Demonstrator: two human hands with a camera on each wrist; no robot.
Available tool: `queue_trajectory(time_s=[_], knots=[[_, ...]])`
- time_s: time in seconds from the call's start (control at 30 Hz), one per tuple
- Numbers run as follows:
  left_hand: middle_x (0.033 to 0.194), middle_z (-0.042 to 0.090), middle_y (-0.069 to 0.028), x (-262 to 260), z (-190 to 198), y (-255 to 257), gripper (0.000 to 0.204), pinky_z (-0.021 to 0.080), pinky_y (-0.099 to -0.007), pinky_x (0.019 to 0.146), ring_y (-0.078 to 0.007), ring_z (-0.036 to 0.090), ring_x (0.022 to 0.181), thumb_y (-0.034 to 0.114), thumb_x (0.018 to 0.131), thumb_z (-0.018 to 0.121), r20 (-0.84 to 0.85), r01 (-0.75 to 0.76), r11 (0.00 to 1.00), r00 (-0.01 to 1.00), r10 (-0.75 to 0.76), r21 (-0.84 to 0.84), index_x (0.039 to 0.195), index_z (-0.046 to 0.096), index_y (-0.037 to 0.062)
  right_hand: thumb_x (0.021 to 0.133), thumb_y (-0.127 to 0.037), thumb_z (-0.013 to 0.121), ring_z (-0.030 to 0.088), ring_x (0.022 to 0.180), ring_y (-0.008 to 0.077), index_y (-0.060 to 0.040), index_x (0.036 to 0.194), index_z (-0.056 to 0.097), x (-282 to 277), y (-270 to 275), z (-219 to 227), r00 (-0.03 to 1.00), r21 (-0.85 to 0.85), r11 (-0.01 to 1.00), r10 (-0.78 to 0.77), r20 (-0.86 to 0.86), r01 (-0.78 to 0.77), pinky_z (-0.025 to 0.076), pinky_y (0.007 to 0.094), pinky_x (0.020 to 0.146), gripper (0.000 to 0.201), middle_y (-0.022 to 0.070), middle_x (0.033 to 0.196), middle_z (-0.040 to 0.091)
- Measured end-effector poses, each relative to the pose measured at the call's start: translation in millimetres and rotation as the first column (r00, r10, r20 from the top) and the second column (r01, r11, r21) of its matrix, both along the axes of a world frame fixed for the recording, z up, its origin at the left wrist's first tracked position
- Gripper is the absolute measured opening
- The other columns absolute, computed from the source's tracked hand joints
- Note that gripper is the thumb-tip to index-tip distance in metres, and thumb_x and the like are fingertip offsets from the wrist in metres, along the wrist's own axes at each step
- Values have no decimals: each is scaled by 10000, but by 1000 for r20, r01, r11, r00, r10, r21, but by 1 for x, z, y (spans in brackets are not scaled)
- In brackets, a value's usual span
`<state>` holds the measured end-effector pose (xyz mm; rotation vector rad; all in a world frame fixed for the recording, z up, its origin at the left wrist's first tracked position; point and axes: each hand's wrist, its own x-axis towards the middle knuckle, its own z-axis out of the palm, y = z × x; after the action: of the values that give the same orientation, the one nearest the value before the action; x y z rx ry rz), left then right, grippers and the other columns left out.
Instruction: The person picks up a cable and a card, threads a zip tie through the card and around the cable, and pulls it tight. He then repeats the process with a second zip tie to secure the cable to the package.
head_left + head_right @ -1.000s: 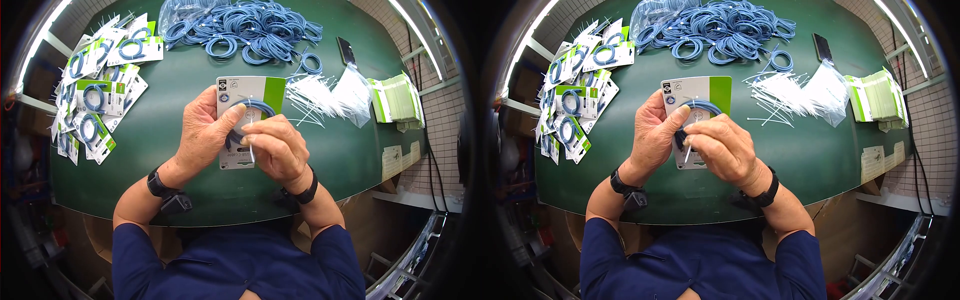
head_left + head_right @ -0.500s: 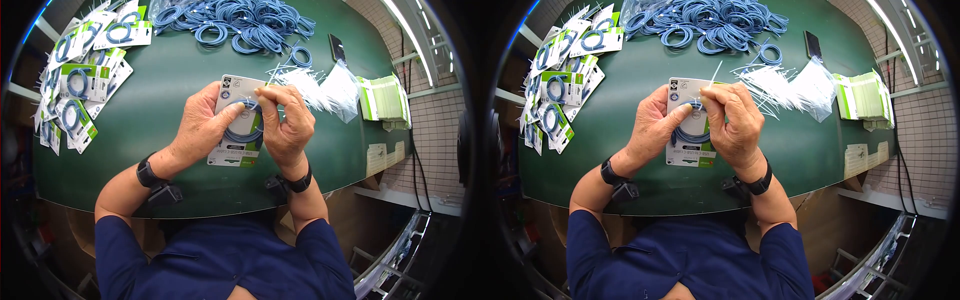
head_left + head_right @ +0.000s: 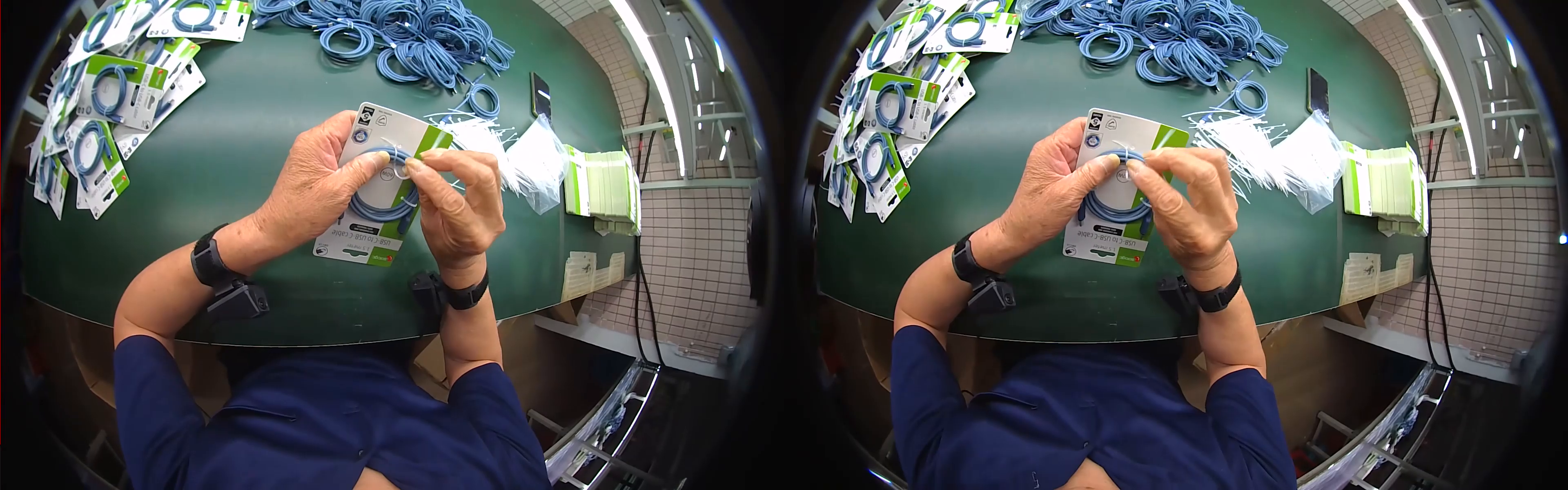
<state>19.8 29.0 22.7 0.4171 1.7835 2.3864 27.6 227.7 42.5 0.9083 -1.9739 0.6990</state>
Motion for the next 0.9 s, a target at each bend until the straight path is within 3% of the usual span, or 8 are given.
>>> queue_trajectory(time_s=[0.17,0.27,0.9], knots=[[1166,742,-73,1,6,-5,255,584,-271,909,-90,682,1024,76,1054,648,15,58,998,998,-57,-29,1288,623,-21,792,60,858,743,876,281,-79,1042,791,5,-4,-5,999,-21,999,47,-14,-47,586,362,712,293,89,1020,753],[1062,748,-61,1,5,-1,221,586,-279,828,-88,676,953,68,1029,650,-9,7,1000,1000,-7,15,1231,648,-19,805,56,854,749,886,284,-69,1038,788,7,-7,-5,998,-22,998,62,1,-62,587,364,712,273,98,1023,756],[1018,750,-88,1,-3,0,216,582,-312,813,-111,679,918,91,1007,679,-82,-30,998,996,26,-58,1190,660,-22,858,56,829,735,839,258,-28,1020,772,-3,-7,-9,995,-161,985,67,77,-54,563,343,728,191,136,952,786]])
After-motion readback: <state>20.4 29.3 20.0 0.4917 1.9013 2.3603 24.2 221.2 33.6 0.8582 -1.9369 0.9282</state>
